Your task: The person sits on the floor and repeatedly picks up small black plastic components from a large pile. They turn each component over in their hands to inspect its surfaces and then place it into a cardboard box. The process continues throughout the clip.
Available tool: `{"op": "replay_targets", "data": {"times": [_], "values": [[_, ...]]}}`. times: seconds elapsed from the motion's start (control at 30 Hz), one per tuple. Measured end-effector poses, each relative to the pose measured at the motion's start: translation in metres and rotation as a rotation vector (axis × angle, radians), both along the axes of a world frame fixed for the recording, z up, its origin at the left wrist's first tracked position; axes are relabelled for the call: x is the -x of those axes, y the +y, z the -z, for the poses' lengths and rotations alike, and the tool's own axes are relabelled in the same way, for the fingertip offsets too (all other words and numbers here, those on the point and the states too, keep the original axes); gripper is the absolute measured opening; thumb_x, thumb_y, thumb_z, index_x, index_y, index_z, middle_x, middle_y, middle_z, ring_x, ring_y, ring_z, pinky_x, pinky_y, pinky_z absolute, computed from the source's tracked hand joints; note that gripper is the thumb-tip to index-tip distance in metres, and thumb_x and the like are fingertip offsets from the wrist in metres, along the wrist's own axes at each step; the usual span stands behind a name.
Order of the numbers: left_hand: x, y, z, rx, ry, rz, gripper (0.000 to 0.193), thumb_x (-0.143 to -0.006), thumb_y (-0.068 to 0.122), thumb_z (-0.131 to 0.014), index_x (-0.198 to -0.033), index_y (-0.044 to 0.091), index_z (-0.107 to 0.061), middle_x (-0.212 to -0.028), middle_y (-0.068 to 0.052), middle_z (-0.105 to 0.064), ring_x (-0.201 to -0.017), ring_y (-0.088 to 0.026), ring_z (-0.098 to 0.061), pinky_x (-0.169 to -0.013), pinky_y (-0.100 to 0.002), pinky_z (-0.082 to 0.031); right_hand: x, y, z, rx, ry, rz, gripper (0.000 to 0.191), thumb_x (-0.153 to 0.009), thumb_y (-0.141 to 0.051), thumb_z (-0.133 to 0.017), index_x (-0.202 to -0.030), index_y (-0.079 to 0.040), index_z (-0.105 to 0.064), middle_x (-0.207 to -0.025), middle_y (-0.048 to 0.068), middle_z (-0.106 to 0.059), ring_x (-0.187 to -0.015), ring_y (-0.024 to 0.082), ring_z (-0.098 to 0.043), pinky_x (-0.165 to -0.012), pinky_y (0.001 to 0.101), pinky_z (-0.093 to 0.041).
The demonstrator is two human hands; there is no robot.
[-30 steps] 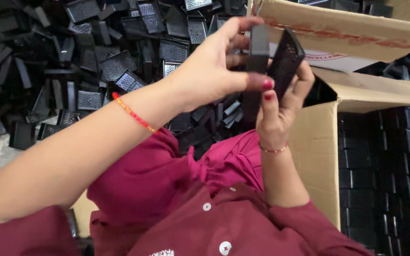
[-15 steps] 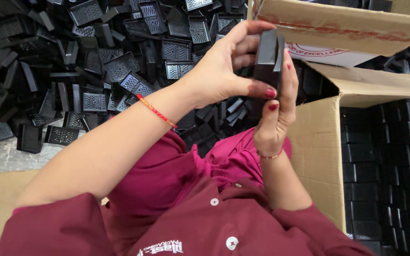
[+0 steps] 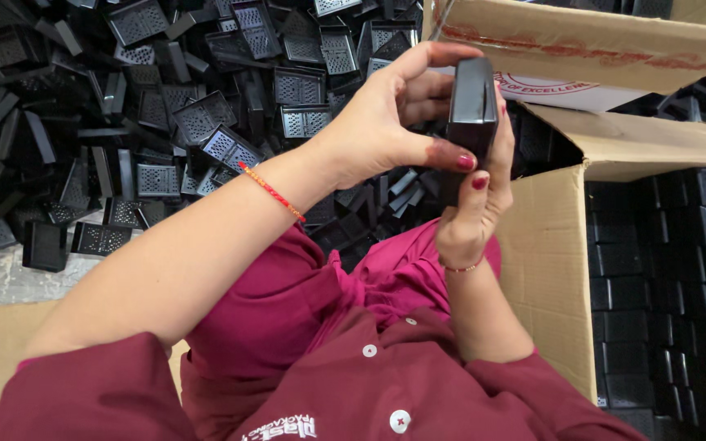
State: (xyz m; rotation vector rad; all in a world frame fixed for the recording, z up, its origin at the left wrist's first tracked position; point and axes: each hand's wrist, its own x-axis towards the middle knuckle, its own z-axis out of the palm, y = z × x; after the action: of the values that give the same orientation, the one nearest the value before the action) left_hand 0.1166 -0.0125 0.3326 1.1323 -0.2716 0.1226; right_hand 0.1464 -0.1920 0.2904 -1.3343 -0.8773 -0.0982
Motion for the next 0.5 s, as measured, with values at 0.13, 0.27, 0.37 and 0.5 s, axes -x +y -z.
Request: {"op": "replay_targets", "data": {"times": [0.13,0.27,0.37,0.5], "values": [[0.0011,0.0019,-0.0009,-0.043,0.001,-0.028,0.089,-0.08,0.0,-0.095,-0.153,0.008,-0.045,-0.142,-0.013,-0.067,-0.135,-0.024,-0.065,-0.12,-0.042,-0.055,0.0007,0.0016,0.002,0.002,-0.024,-0.002,0.063,-0.119,-0.045,-0.036,-0.163,0.0,-0.032,-0.167,0.012,-0.038,-0.15,0.022,-0.038,-0.128,0.0339,-0.03],[0.0021,0.0013,-0.0009,-0.043,0.02,-0.05,0.088,-0.078,0.0,-0.096,-0.15,0.008,-0.046,-0.138,-0.013,-0.068,-0.131,-0.023,-0.066,-0.115,-0.042,-0.059,0.0007,0.0016,0.0033,0.003,-0.029,0.004,0.06,-0.118,-0.04,-0.037,-0.161,0.002,-0.034,-0.165,0.013,-0.04,-0.148,0.023,-0.04,-0.127,0.0342,-0.031],[0.0032,0.0019,0.0006,-0.038,0.032,-0.058,0.088,-0.077,0.0,-0.096,-0.149,0.008,-0.047,-0.136,-0.013,-0.068,-0.129,-0.023,-0.066,-0.112,-0.041,-0.06,0.0021,0.0016,0.0052,-0.016,0.0,-0.002,0.058,-0.117,-0.035,-0.038,-0.16,0.003,-0.036,-0.164,0.014,-0.041,-0.148,0.024,-0.04,-0.127,0.0349,-0.031],[0.0052,0.0024,0.0047,-0.043,0.008,-0.053,0.086,-0.08,-0.002,-0.095,-0.15,0.008,-0.047,-0.138,-0.013,-0.068,-0.131,-0.023,-0.067,-0.115,-0.041,-0.059,0.0048,0.0001,0.0063,0.041,-0.013,0.034,0.056,-0.116,-0.033,-0.038,-0.159,0.003,-0.039,-0.163,0.015,-0.043,-0.148,0.024,-0.041,-0.127,0.0349,-0.03]]}}
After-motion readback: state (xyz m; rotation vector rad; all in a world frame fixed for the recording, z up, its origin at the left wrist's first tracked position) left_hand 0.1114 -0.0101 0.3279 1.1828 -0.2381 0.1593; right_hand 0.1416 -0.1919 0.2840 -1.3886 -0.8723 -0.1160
